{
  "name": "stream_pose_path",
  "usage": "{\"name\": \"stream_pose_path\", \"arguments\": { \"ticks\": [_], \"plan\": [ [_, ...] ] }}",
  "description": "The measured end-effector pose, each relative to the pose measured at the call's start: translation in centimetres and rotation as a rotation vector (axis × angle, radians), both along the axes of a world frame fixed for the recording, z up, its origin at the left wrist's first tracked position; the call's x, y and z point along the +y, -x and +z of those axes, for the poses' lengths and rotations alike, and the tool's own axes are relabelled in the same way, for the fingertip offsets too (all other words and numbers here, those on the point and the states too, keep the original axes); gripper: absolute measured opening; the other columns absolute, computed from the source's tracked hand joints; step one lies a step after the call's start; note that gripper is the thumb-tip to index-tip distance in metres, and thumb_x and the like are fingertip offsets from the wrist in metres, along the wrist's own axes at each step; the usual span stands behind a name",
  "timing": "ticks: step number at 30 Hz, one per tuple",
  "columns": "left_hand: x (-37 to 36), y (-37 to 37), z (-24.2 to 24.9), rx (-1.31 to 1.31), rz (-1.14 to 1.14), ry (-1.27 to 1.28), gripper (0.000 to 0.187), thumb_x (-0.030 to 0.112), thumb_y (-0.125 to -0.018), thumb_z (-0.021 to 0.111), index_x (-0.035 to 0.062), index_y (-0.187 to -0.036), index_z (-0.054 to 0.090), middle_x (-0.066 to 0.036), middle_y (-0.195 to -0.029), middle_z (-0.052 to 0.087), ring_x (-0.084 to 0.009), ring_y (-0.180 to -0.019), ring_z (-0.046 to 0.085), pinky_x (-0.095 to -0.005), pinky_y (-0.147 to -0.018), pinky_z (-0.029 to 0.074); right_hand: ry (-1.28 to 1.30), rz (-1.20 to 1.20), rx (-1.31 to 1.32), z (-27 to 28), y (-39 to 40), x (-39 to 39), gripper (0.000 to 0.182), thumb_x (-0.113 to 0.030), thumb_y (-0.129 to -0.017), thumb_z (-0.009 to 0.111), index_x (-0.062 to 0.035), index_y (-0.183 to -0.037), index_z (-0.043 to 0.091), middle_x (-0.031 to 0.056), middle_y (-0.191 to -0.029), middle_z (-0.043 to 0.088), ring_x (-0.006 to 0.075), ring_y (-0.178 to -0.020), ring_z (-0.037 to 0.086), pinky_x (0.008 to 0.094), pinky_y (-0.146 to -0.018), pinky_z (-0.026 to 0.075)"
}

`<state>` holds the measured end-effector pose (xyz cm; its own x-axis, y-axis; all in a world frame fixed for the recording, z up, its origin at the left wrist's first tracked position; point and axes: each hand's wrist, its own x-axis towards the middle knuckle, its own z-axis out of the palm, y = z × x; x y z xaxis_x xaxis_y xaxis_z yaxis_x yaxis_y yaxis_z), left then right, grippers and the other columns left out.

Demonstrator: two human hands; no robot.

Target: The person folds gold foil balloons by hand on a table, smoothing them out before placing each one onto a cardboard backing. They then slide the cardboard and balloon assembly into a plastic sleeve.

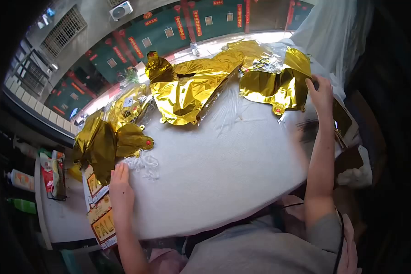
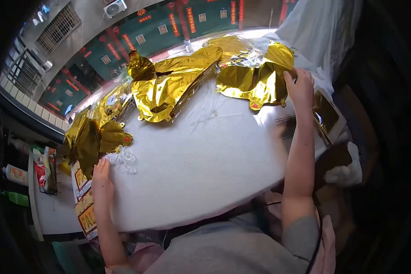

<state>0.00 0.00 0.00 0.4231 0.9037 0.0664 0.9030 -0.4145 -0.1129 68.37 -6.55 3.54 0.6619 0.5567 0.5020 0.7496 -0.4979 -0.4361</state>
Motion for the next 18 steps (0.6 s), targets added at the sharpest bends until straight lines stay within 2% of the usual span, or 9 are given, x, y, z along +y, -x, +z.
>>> {"name": "stream_pose_path", "arguments": {
  "ticks": [4,8,9,10,11,15,16,17,18],
  "plan": [
    [-3.2,-4.2,2.0,-0.329,0.103,0.024,0.056,0.007,-0.101,0.059,-0.0028,-0.155,0.045,-0.028,-0.156,0.048,-0.0426,-0.148,0.044,-0.0486,-0.123,0.035,-0.656,0.604,0.442,11.2,21.4,-8.2,0.042,-0.031,-0.106,0.068,-0.0036,-0.074,0.065,0.0014,-0.062,0.056,0.0083,-0.063,0.049,0.0267,-0.069,0.041],
    [-4.0,-8.4,1.5,-0.424,0.103,0.006,0.062,0.021,-0.104,0.061,0.0059,-0.161,0.041,-0.027,-0.17,0.026,-0.0456,-0.157,0.027,-0.0564,-0.128,0.021,-0.47,1.344,0.312,14.1,27.8,-14.3,0.046,-0.032,-0.09,0.086,-0.0121,-0.062,0.054,-0.0003,-0.064,0.057,0.0149,-0.056,0.056,0.0315,-0.068,0.054],
    [-3.7,-8.8,1.2,-0.368,0.039,-0.023,0.062,0.022,-0.104,0.061,0.0091,-0.161,0.042,-0.025,-0.172,0.024,-0.0451,-0.158,0.025,-0.0596,-0.128,0.017,-0.489,1.44,0.261,13.8,28.1,-14.3,0.056,-0.053,-0.096,0.075,-0.0144,-0.06,0.057,-0.0046,-0.061,0.058,0.0085,-0.053,0.052,0.028,-0.059,0.043],
    [-3.3,-9.3,1.0,-0.367,0.041,-0.021,0.062,0.022,-0.104,0.061,0.0091,-0.161,0.042,-0.025,-0.172,0.024,-0.0451,-0.158,0.025,-0.0596,-0.128,0.017,-0.413,1.532,0.309,14.2,28.1,-14.7,0.025,-0.04,-0.091,0.078,-0.0181,-0.095,0.065,-0.0023,-0.069,0.057,0.0137,-0.064,0.053,0.0354,-0.07,0.045],
    [-2.8,-9.8,0.8,-0.341,-0.027,-0.009,0.058,0.022,-0.104,0.061,0.0099,-0.159,0.046,-0.022,-0.171,0.029,-0.0434,-0.158,0.027,-0.0613,-0.128,0.016,-0.336,1.622,0.356,14.5,28.1,-15.3,0.045,-0.027,-0.086,0.08,-0.0218,-0.13,0.074,-0.0001,-0.078,0.057,0.019,-0.075,0.054,0.0428,-0.081,0.048],
    [-0.4,-10.0,-1.5,-0.343,-0.188,-0.02,0.046,0.016,-0.103,0.06,0.0085,-0.148,0.058,-0.016,-0.162,0.046,-0.0384,-0.155,0.036,-0.0631,-0.128,0.018,-0.35,1.571,0.364,13.7,29.2,-16.0,0.04,-0.038,-0.092,0.075,-0.0302,-0.131,0.073,0.0006,-0.079,0.055,0.0176,-0.076,0.052,0.0396,-0.077,0.043],
    [0.0,-9.7,-1.9,-0.342,-0.185,-0.024,0.046,0.016,-0.103,0.06,0.0085,-0.148,0.058,-0.016,-0.162,0.046,-0.0384,-0.155,0.036,-0.0631,-0.128,0.018,-0.378,1.565,0.372,13.3,28.7,-15.4,0.022,-0.034,-0.091,0.08,-0.0213,-0.097,0.064,0.0003,-0.071,0.055,0.0161,-0.066,0.054,0.0356,-0.071,0.047],
    [0.3,-9.3,-2.2,-0.338,-0.189,-0.044,0.045,0.011,-0.102,0.06,0.0084,-0.146,0.06,-0.015,-0.158,0.05,-0.0369,-0.152,0.04,-0.0606,-0.128,0.019,-0.409,1.558,0.379,12.8,28.4,-14.7,0.045,-0.03,-0.09,0.085,-0.0124,-0.063,0.054,0.0,-0.064,0.055,0.0147,-0.056,0.055,0.0317,-0.065,0.051],
    [0.6,-9.0,-2.2,-0.335,-0.192,-0.068,0.043,0.006,-0.1,0.059,0.0083,-0.144,0.063,-0.014,-0.153,0.054,-0.0353,-0.149,0.045,-0.0581,-0.129,0.02,-0.394,1.488,0.446,12.2,28.2,-13.7,0.043,-0.029,-0.092,0.083,-0.0113,-0.064,0.055,0.0009,-0.064,0.055,0.0155,-0.056,0.055,0.0325,-0.062,0.049]
  ]
}}
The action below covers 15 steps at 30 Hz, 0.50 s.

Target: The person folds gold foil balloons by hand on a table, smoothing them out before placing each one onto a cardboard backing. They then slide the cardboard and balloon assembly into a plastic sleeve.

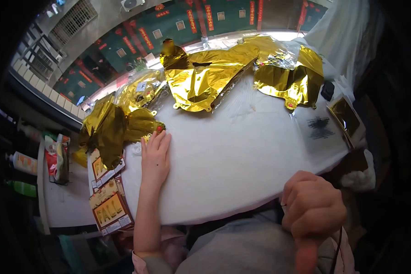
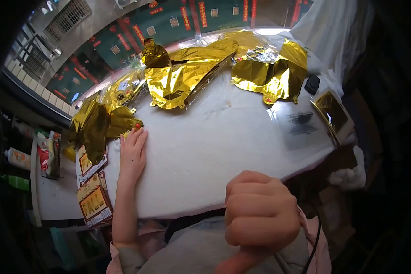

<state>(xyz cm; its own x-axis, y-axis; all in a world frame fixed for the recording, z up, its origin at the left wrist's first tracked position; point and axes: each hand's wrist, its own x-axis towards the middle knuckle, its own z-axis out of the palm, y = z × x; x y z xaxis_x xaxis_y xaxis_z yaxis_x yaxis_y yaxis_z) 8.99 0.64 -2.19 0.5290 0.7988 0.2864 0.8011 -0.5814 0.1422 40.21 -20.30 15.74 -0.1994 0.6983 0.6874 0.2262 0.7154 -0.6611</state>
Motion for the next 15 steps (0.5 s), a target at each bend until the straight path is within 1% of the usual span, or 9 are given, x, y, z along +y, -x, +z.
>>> {"name": "stream_pose_path", "arguments": {
  "ticks": [1,3,5,7,9,11,13,14,15],
  "plan": [
    [0.2,0.3,0.2,0.002,0.003,-0.007,0.043,0.006,-0.1,0.059,0.0083,-0.144,0.063,-0.014,-0.153,0.054,-0.0353,-0.149,0.045,-0.0581,-0.129,0.02,0.067,-0.049,0.037,-0.8,-0.1,0.9,0.042,-0.028,-0.094,0.081,-0.0102,-0.065,0.057,0.0019,-0.064,0.056,0.0164,-0.057,0.055,0.0333,-0.06,0.046],
    [0.2,0.9,0.3,-0.047,0.063,-0.01,0.041,0.001,-0.096,0.059,0.0051,-0.136,0.066,-0.014,-0.146,0.058,-0.0344,-0.144,0.048,-0.0585,-0.127,0.028,0.27,-0.385,0.074,-2.9,2.5,3.1,0.039,-0.028,-0.096,0.079,-0.0069,-0.069,0.06,0.0043,-0.063,0.056,0.0207,-0.056,0.053,0.0353,-0.059,0.043],
    [0.5,1.7,0.1,-0.051,0.098,-0.065,0.04,0.0,-0.095,0.059,0.0046,-0.135,0.067,-0.015,-0.145,0.058,-0.0344,-0.143,0.049,-0.057,-0.127,0.028,0.448,-0.262,0.001,-4.7,4.3,6.5,0.034,-0.026,-0.098,0.074,-0.0012,-0.078,0.065,0.0064,-0.07,0.059,0.0197,-0.066,0.058,0.0339,-0.063,0.046],
    [0.6,2.2,0.1,-0.057,0.131,-0.123,0.04,-0.001,-0.095,0.059,0.0042,-0.133,0.068,-0.015,-0.143,0.058,-0.0344,-0.142,0.049,-0.0554,-0.127,0.028,0.409,-0.191,-0.202,-8.4,6.2,11.1,0.026,-0.026,-0.098,0.073,-0.0017,-0.089,0.072,0.0094,-0.081,0.066,0.0269,-0.078,0.063,0.0378,-0.071,0.051],
    [0.6,2.4,0.3,-0.086,0.153,-0.143,0.037,0.0,-0.096,0.062,0.002,-0.133,0.069,-0.016,-0.141,0.061,-0.0354,-0.138,0.054,-0.0549,-0.126,0.029,0.272,-0.247,-0.283,-12.7,8.8,16.1,0.023,-0.026,-0.1,0.069,-0.004,-0.102,0.077,0.0131,-0.097,0.07,0.0326,-0.094,0.066,0.0424,-0.082,0.053],
    [0.4,2.5,0.4,-0.121,0.145,-0.111,0.037,0.001,-0.096,0.063,0.0015,-0.133,0.068,-0.016,-0.141,0.06,-0.0358,-0.137,0.054,-0.0532,-0.125,0.032,0.402,-0.246,-0.25,-14.8,11.6,20.4,0.025,-0.026,-0.099,0.069,-0.005,-0.108,0.078,0.0152,-0.106,0.07,0.0321,-0.101,0.067,0.0447,-0.091,0.053],
    [0.2,2.5,0.3,-0.156,0.139,-0.078,0.037,0.002,-0.096,0.063,0.001,-0.133,0.068,-0.016,-0.142,0.06,-0.0361,-0.135,0.055,-0.0515,-0.123,0.034,0.454,-0.204,-0.204,-17.3,14.1,25.0,0.032,-0.032,-0.099,0.069,-0.0043,-0.113,0.077,0.0189,-0.111,0.069,0.0359,-0.106,0.066,0.0469,-0.095,0.052],
    [0.1,2.6,0.1,-0.213,0.132,-0.04,0.037,0.002,-0.097,0.064,0.0008,-0.134,0.068,-0.016,-0.141,0.06,-0.0365,-0.134,0.055,-0.0495,-0.121,0.037,0.451,-0.2,-0.205,-18.3,15.5,27.0,0.032,-0.032,-0.099,0.069,-0.0043,-0.113,0.077,0.0189,-0.111,0.069,0.0359,-0.106,0.066,0.0469,-0.095,0.052],
    [0.1,2.7,-0.1,-0.27,0.126,-0.003,0.038,0.002,-0.097,0.064,0.0006,-0.134,0.067,-0.016,-0.141,0.06,-0.0368,-0.132,0.056,-0.0475,-0.119,0.04,0.422,-0.408,-0.257,-19.1,16.9,28.9,0.035,-0.035,-0.097,0.07,-0.005,-0.114,0.077,0.0206,-0.112,0.069,0.0383,-0.108,0.064,0.047,-0.097,0.052]
  ]
}}
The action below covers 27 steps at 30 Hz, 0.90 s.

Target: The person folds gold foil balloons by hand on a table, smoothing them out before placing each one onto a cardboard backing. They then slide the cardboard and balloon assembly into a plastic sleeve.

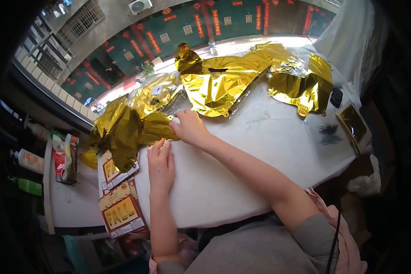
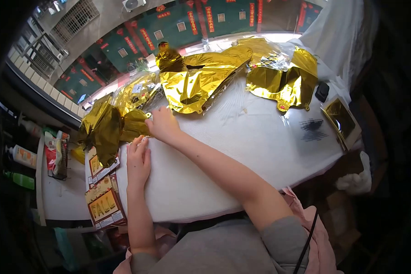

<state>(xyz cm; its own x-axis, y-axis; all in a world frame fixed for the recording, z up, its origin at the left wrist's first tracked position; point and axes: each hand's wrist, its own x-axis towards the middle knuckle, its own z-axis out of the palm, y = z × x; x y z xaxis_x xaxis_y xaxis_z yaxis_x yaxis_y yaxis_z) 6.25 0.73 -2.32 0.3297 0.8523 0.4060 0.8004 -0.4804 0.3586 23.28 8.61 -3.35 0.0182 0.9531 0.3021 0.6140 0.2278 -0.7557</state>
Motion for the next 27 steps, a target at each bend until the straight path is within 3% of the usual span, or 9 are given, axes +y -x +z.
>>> {"name": "stream_pose_path", "arguments": {
  "ticks": [1,6,12,14,15,16,19,21,27],
  "plan": [
    [0.0,0.2,-0.2,-0.019,-0.011,0.007,0.038,0.002,-0.097,0.065,0.0002,-0.135,0.067,-0.016,-0.143,0.059,-0.0367,-0.131,0.056,-0.0441,-0.115,0.044,-0.038,-0.186,-0.098,-0.3,0.8,1.4,0.039,-0.039,-0.096,0.071,-0.0057,-0.115,0.078,0.0223,-0.113,0.069,0.0407,-0.11,0.063,0.0472,-0.098,0.051],
    [-0.5,0.5,-0.6,-0.09,0.019,0.03,0.039,0.004,-0.095,0.069,0.0006,-0.134,0.067,-0.017,-0.148,0.053,-0.0364,-0.136,0.053,-0.0431,-0.115,0.044,0.155,-0.041,-0.081,1.3,1.3,4.4,0.032,-0.038,-0.088,0.077,-0.0088,-0.101,0.078,0.0217,-0.123,0.065,0.0406,-0.119,0.058,0.0493,-0.099,0.053],
    [-0.4,1.2,2.0,-0.073,0.133,-0.07,0.041,0.012,-0.091,0.075,0.0038,-0.131,0.068,-0.018,-0.151,0.048,-0.0417,-0.147,0.041,-0.0555,-0.123,0.032,0.298,0.01,0.068,4.5,1.5,5.5,0.016,-0.024,-0.081,0.074,-0.0119,-0.091,0.078,0.0148,-0.094,0.077,0.0337,-0.096,0.073,0.0466,-0.085,0.058],
    [1.3,3.0,2.2,-0.241,0.382,-0.161,0.049,0.016,-0.09,0.078,0.0071,-0.136,0.063,-0.017,-0.153,0.047,-0.0427,-0.15,0.036,-0.0591,-0.126,0.026,0.221,0.042,0.052,4.9,1.7,6.9,0.017,-0.022,-0.082,0.071,-0.0076,-0.089,0.076,0.0169,-0.093,0.076,0.0332,-0.089,0.075,0.0448,-0.079,0.059],
    [2.0,3.9,2.3,-0.129,0.506,-0.103,0.076,0.015,-0.088,0.078,0.0104,-0.156,0.044,-0.023,-0.161,0.038,-0.0452,-0.154,0.03,-0.0603,-0.128,0.02,0.312,0.088,0.053,5.9,1.8,7.3,0.021,-0.025,-0.085,0.073,-0.0045,-0.09,0.076,0.0167,-0.088,0.075,0.0302,-0.085,0.075,0.0435,-0.076,0.058],
    [2.6,4.5,2.4,-0.127,0.505,-0.1,0.076,0.015,-0.088,0.078,0.0104,-0.156,0.044,-0.023,-0.161,0.038,-0.0452,-0.154,0.03,-0.0603,-0.128,0.02,0.406,0.133,0.052,6.4,1.8,7.8,0.027,-0.028,-0.087,0.076,-0.0014,-0.091,0.075,0.0165,-0.083,0.074,0.0272,-0.082,0.074,0.0421,-0.073,0.057],
    [4.4,5.8,2.8,0.095,0.736,0.131,0.112,0.014,-0.085,0.077,0.0127,-0.171,0.005,-0.037,-0.168,0.019,-0.0509,-0.157,0.022,-0.0644,-0.127,0.017,0.378,0.187,0.239,7.3,2.2,8.8,0.028,-0.027,-0.093,0.075,0.0004,-0.092,0.074,0.009,-0.08,0.07,0.0167,-0.071,0.065,0.0351,-0.064,0.052],
    [5.1,5.8,3.8,0.105,0.758,0.189,0.111,0.015,-0.085,0.077,0.0125,-0.17,0.005,-0.036,-0.167,0.02,-0.0495,-0.156,0.025,-0.0668,-0.126,0.018,0.423,0.226,0.46,8.3,2.4,9.5,0.025,-0.026,-0.098,0.075,-0.0017,-0.093,0.072,0.0005,-0.075,0.063,0.0099,-0.063,0.053,0.0298,-0.058,0.045],
    [7.7,5.9,3.2,0.027,0.828,0.294,0.104,0.017,-0.09,0.073,0.0174,-0.171,0.008,-0.024,-0.169,0.03,-0.0401,-0.155,0.035,-0.076,-0.122,0.014,0.335,0.25,0.558,9.3,2.7,13.1,0.025,-0.025,-0.099,0.076,-0.0008,-0.092,0.072,0.0013,-0.076,0.063,0.0094,-0.064,0.054,0.0297,-0.058,0.044]
  ]
}}
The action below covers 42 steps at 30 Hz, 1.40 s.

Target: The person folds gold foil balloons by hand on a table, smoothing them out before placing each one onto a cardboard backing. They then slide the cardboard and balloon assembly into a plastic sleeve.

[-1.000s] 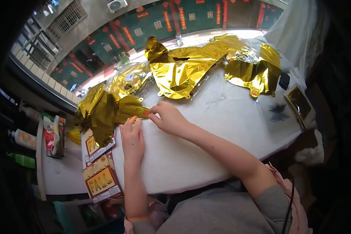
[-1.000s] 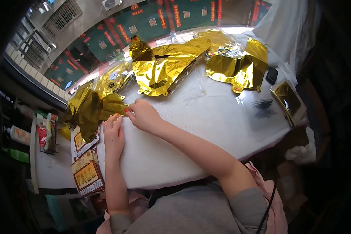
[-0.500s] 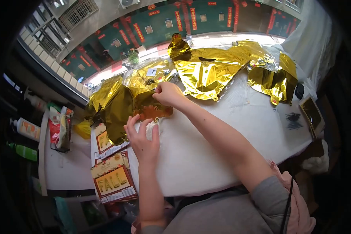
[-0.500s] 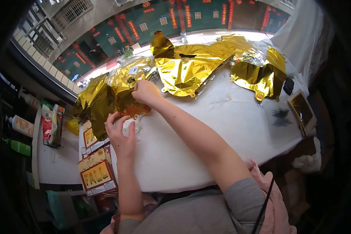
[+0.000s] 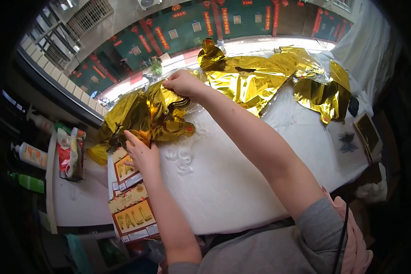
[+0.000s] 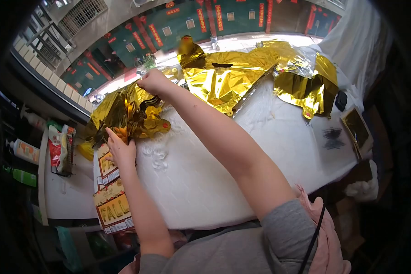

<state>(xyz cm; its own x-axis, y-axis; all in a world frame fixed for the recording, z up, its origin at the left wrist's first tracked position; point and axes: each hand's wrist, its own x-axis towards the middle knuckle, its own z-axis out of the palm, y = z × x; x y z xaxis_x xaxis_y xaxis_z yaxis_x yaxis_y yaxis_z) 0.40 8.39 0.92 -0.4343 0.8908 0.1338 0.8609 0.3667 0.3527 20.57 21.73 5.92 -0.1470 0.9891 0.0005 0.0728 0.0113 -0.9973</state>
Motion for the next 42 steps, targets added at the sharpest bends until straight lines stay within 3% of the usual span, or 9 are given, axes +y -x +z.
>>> {"name": "stream_pose_path", "arguments": {
  "ticks": [7,13,15,19,22,32,36,39,42],
  "plan": [
    [1.8,-1.3,-0.2,0.083,-0.061,-0.117,0.075,0.017,-0.099,0.057,0.028,-0.168,0.03,-0.019,-0.17,0.033,-0.0376,-0.154,0.036,-0.0813,-0.118,0.012,-0.23,-0.234,-0.361,-2.7,-1.3,2.8,0.037,-0.032,-0.088,0.081,0.0,-0.105,0.075,0.0169,-0.093,0.076,0.0286,-0.087,0.073,0.0407,-0.081,0.057],
    [2.7,-4.2,0.2,0.022,-0.139,-0.128,0.095,0.034,-0.097,0.07,0.0229,-0.172,0.013,-0.028,-0.174,0.013,-0.0516,-0.157,0.02,-0.0808,-0.116,0.022,-0.654,-0.5,-0.492,-4.0,-2.0,1.9,0.03,-0.026,-0.088,0.079,-0.0015,-0.105,0.074,0.0166,-0.088,0.073,0.0364,-0.087,0.071,0.0477,-0.083,0.056],
    [2.3,-3.5,-0.4,0.001,-0.185,-0.057,0.108,0.043,-0.092,0.077,0.0199,-0.172,0.007,-0.032,-0.172,0.011,-0.0553,-0.156,0.018,-0.0764,-0.117,0.027,-1.137,-0.662,-0.522,-2.5,-1.8,-1.7,0.023,-0.019,-0.09,0.075,-0.0038,-0.107,0.071,0.0154,-0.089,0.068,0.037,-0.089,0.069,0.0492,-0.082,0.055],
    [2.4,-2.3,-1.7,0.004,-0.287,-0.172,0.112,0.049,-0.087,0.082,0.0214,-0.172,0.013,-0.032,-0.172,0.015,-0.054,-0.156,0.022,-0.0638,-0.119,0.034,-0.706,-0.18,-0.678,-4.3,-1.5,-9.8,0.015,-0.008,-0.088,0.071,-0.0034,-0.101,0.064,0.0149,-0.1,0.065,0.0352,-0.096,0.066,0.0448,-0.084,0.054],
    [1.7,-2.9,-0.4,0.005,-0.307,-0.193,0.107,0.056,-0.083,0.084,0.0192,-0.168,0.03,-0.031,-0.17,0.023,-0.0465,-0.156,0.028,-0.0641,-0.119,0.032,-0.725,-0.146,-0.806,-7.9,-2.1,-13.3,0.015,-0.006,-0.085,0.072,-0.0043,-0.097,0.063,0.0131,-0.098,0.063,0.033,-0.094,0.064,0.0438,-0.083,0.053],
    [-1.1,-5.0,2.1,0.144,-0.363,0.009,0.095,0.052,-0.088,0.08,0.0133,-0.164,0.037,-0.026,-0.168,0.033,-0.0431,-0.157,0.028,-0.0711,-0.121,0.023,-0.623,-0.452,-1.418,-6.1,-13.2,-17.0,0.016,-0.011,-0.079,0.076,-0.0046,-0.092,0.068,0.0104,-0.101,0.063,0.0287,-0.099,0.063,0.0398,-0.085,0.054],
    [-2.0,-9.1,1.6,0.133,-0.48,-0.147,0.088,0.047,-0.092,0.078,0.0104,-0.163,0.04,-0.027,-0.167,0.033,-0.0438,-0.157,0.026,-0.0721,-0.122,0.019,-0.66,-0.369,-1.343,-6.1,-13.7,-17.3,0.004,-0.008,-0.08,0.071,-0.0058,-0.084,0.071,0.0081,-0.093,0.066,0.0272,-0.091,0.067,0.041,-0.074,0.06],
    [-3.2,-13.4,0.9,-0.062,-0.878,-0.226,0.068,0.028,-0.092,0.079,0.0018,-0.148,0.053,-0.025,-0.151,0.051,-0.0443,-0.141,0.047,-0.0557,-0.118,0.038,-0.635,-0.342,-1.191,-4.6,-14.3,-16.8,0.001,-0.008,-0.08,0.072,-0.0067,-0.08,0.072,0.0083,-0.089,0.067,0.0277,-0.09,0.069,0.042,-0.075,0.059],
    [-3.5,-17.8,1.3,-0.184,-0.931,-0.25,0.054,0.017,-0.091,0.077,-0.0007,-0.138,0.058,-0.021,-0.137,0.059,-0.0416,-0.127,0.056,-0.0482,-0.109,0.046,-0.473,-0.356,-1.015,-3.4,-15.6,-14.6,0.009,-0.012,-0.076,0.079,-0.0055,-0.082,0.078,0.012,-0.08,0.073,0.0309,-0.079,0.073,0.0414,-0.07,0.058]
  ]
}}
